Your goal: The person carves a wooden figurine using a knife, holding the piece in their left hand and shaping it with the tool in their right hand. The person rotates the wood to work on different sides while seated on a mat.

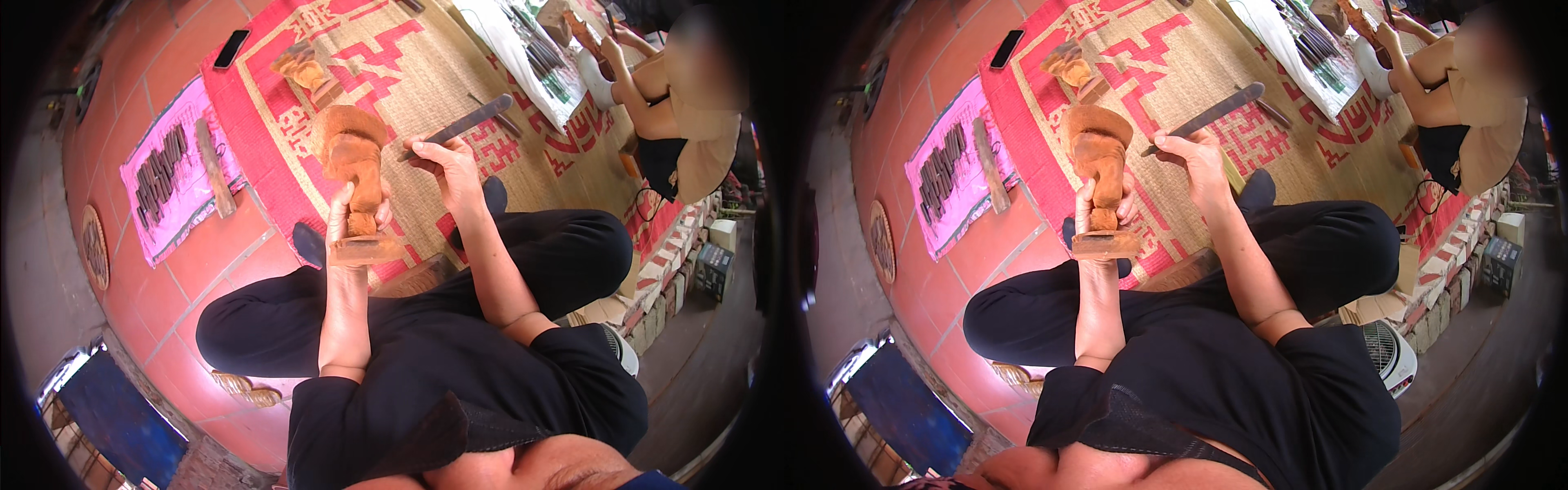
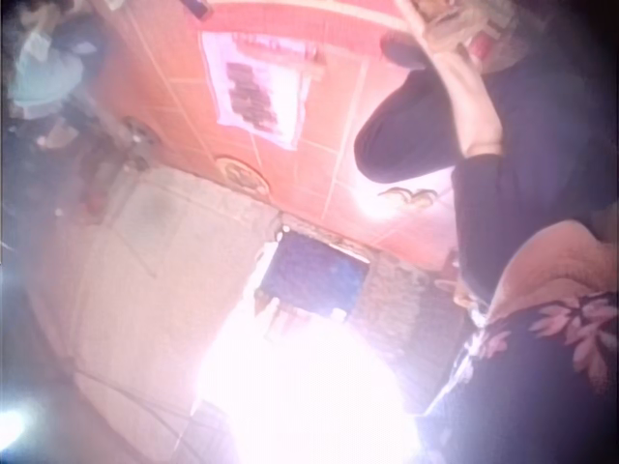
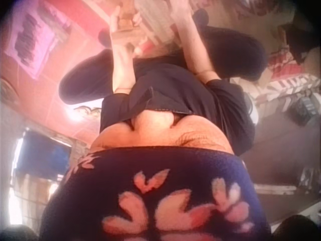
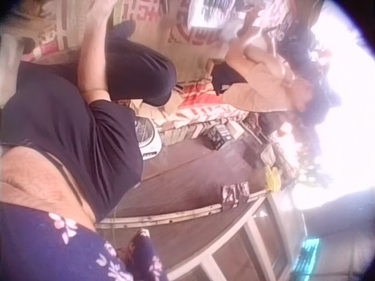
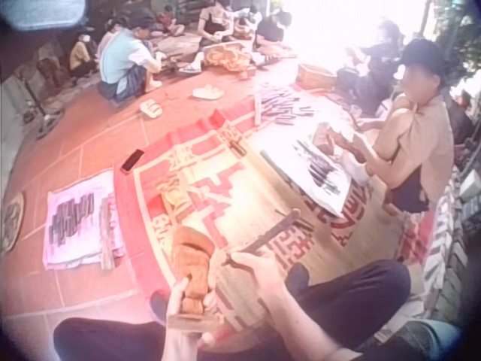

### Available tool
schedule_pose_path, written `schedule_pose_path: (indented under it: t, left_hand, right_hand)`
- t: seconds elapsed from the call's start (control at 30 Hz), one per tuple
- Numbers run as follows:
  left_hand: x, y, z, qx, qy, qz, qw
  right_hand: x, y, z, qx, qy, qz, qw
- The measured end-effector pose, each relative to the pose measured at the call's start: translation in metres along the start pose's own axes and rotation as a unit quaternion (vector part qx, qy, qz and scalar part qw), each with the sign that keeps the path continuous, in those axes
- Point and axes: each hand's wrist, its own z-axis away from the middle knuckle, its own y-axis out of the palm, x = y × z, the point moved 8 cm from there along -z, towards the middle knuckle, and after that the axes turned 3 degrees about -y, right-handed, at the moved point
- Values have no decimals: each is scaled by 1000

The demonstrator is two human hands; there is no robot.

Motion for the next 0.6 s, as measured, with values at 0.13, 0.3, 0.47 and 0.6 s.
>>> schedule_pose_path:
  t: [0.13, 0.3, 0.47, 0.6]
  left_hand:
    - [-2, 0, 3, 31, -15, -19, 999]
    - [-8, -7, 4, -33, 46, -59, 997]
    - [-24, -3, 5, -61, 121, -67, 988]
    - [-27, -7, 2, -48, 119, -66, 989]
  right_hand:
    - [3, 3, 2, 4, -6, 0, 1000]
    - [17, 32, 15, 113, -8, -31, 993]
    - [24, 64, 44, 232, 37, 16, 972]
    - [18, 64, 47, 273, -33, 144, 951]
